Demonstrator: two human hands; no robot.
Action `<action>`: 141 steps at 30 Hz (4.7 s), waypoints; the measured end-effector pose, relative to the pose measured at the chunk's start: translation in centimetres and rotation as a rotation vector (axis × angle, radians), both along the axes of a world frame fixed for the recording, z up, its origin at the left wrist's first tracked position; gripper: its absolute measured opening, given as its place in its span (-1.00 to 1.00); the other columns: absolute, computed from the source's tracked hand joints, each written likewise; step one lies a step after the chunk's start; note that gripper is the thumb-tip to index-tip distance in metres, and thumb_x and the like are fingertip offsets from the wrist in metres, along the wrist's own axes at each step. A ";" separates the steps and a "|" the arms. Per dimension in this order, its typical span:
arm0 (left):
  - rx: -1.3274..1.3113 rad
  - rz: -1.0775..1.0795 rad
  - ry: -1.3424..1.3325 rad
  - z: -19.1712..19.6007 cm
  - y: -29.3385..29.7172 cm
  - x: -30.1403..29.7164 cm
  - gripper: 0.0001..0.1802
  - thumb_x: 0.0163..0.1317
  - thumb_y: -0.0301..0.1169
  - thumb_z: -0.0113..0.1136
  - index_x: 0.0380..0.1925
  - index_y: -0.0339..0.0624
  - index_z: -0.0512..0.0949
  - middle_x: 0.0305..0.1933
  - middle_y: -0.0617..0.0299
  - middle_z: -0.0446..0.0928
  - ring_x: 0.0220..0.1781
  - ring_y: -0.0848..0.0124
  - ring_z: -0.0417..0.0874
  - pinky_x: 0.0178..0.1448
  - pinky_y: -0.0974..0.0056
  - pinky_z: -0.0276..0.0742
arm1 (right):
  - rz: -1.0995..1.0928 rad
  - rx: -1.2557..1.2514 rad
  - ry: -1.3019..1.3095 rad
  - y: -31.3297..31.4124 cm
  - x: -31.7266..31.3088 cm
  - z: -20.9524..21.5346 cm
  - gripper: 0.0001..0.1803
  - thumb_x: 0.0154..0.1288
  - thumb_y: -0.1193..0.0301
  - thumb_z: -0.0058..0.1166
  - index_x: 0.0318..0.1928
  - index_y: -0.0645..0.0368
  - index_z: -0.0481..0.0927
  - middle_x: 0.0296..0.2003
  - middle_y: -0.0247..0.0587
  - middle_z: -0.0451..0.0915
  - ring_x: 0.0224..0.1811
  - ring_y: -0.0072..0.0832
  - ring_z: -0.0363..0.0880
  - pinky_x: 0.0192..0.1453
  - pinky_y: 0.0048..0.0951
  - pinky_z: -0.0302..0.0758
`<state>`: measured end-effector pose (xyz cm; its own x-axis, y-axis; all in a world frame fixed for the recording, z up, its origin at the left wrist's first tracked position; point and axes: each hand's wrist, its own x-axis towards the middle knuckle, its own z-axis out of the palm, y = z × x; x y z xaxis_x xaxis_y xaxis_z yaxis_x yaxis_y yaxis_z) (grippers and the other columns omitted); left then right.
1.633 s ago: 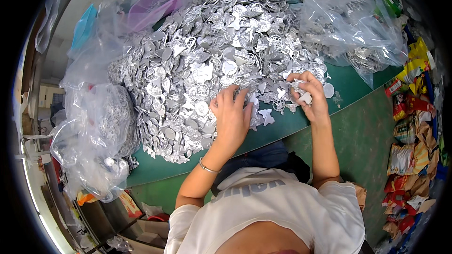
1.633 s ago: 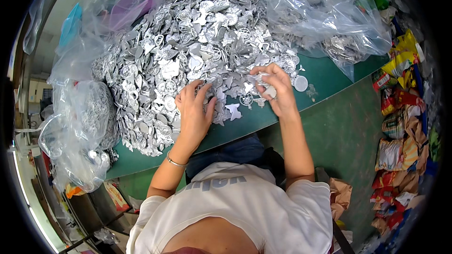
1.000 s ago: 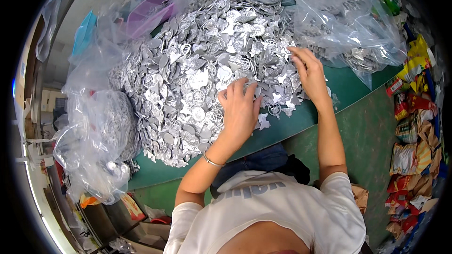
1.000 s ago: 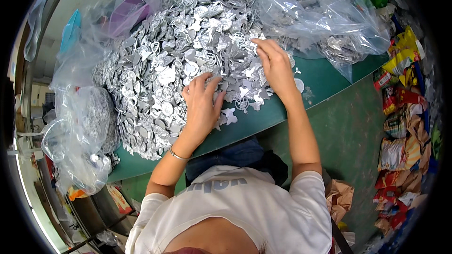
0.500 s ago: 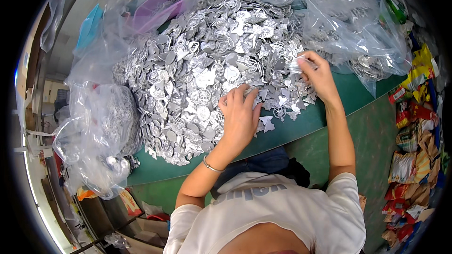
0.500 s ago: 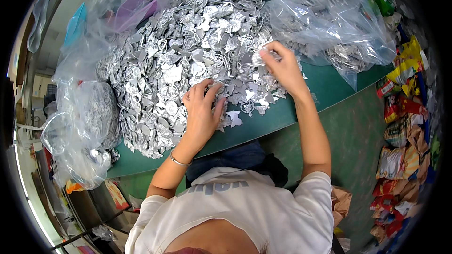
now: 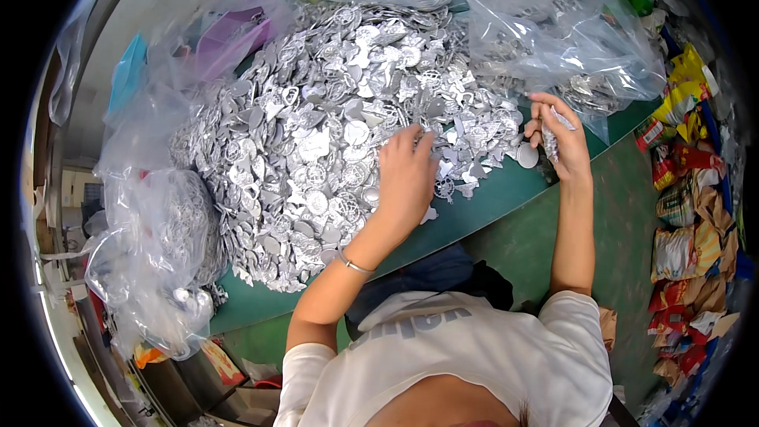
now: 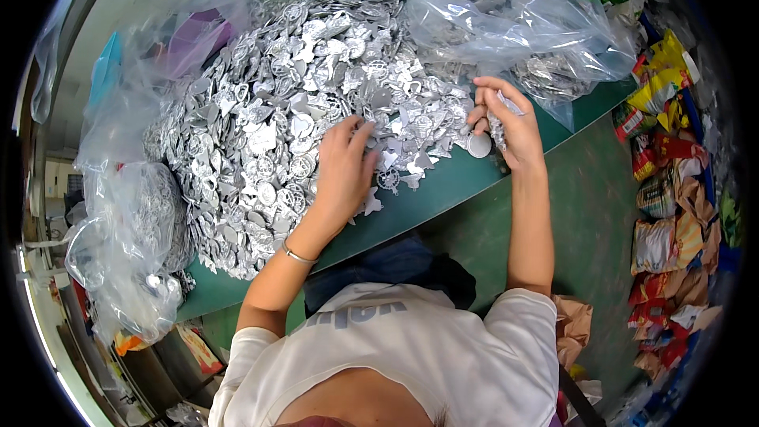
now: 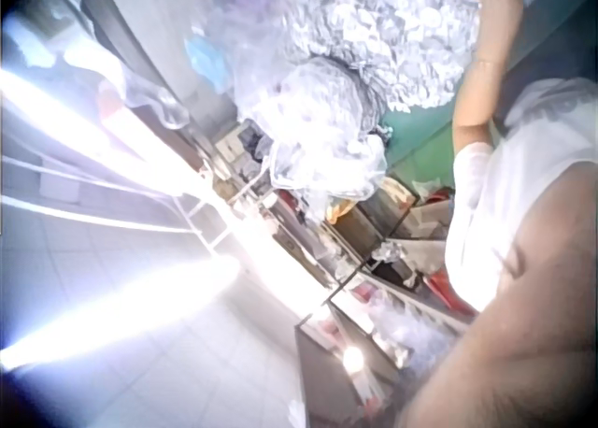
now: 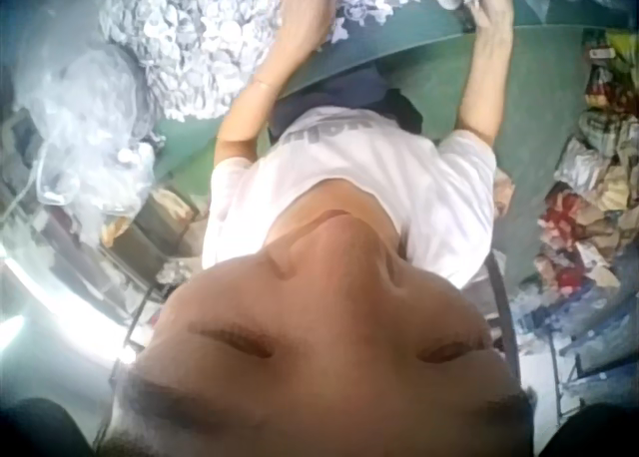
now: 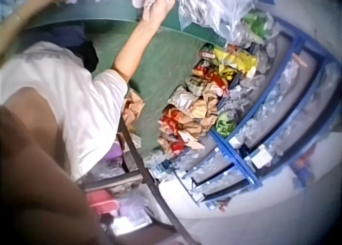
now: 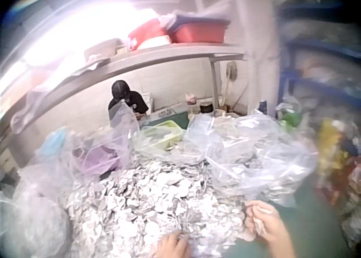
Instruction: The person picks up and sorts small shiny metal parts by hand from a large pile on a green table, stacking them into small groups and placing them into nearby plastic bags and containers.
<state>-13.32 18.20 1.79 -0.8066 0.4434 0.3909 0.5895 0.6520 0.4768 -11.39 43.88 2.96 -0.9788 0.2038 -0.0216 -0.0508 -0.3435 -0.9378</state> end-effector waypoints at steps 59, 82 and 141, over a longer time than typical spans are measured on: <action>0.363 -0.343 -0.188 0.8 9.0 0.9 -0.54 0.29 -0.56 -0.17 0.21 -0.35 0.15 0.12 -0.05 0.41 0.22 0.08 0.37 0.36 0.12 0.08 | 0.006 -0.747 -0.272 -5.0 1.7 -2.3 -0.67 0.33 0.15 -0.05 -0.12 0.14 0.50 -0.27 -0.33 0.58 -0.26 -0.55 0.56 -0.27 -0.50 0.52; 0.526 0.082 -0.153 -0.7 -4.1 7.1 -0.78 0.15 -0.70 -0.08 -0.24 -0.33 0.50 0.05 0.02 0.37 0.20 0.15 0.37 0.26 0.18 0.24 | -0.243 -0.720 0.276 19.1 -1.5 8.1 -0.81 0.27 0.52 -0.04 -0.17 0.38 0.36 -0.21 -0.02 0.48 -0.14 -0.22 0.52 -0.34 -0.42 0.63; 1.809 0.008 -1.408 0.3 1.5 3.8 -0.69 0.34 -0.32 -0.10 0.05 -0.15 0.32 0.02 0.21 0.42 0.04 0.37 0.46 0.10 0.20 0.39 | 0.416 1.028 0.322 -11.0 3.1 1.5 -0.40 0.12 0.64 -0.01 0.22 0.13 0.25 0.21 0.03 0.19 0.24 -0.06 0.19 0.16 -0.38 0.30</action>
<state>-9.50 19.69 2.07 -0.8380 0.3988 -0.3723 -0.5237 -0.7794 0.3440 -8.26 32.85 4.42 -0.9041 -0.3597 0.2305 -0.4010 0.5284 -0.7483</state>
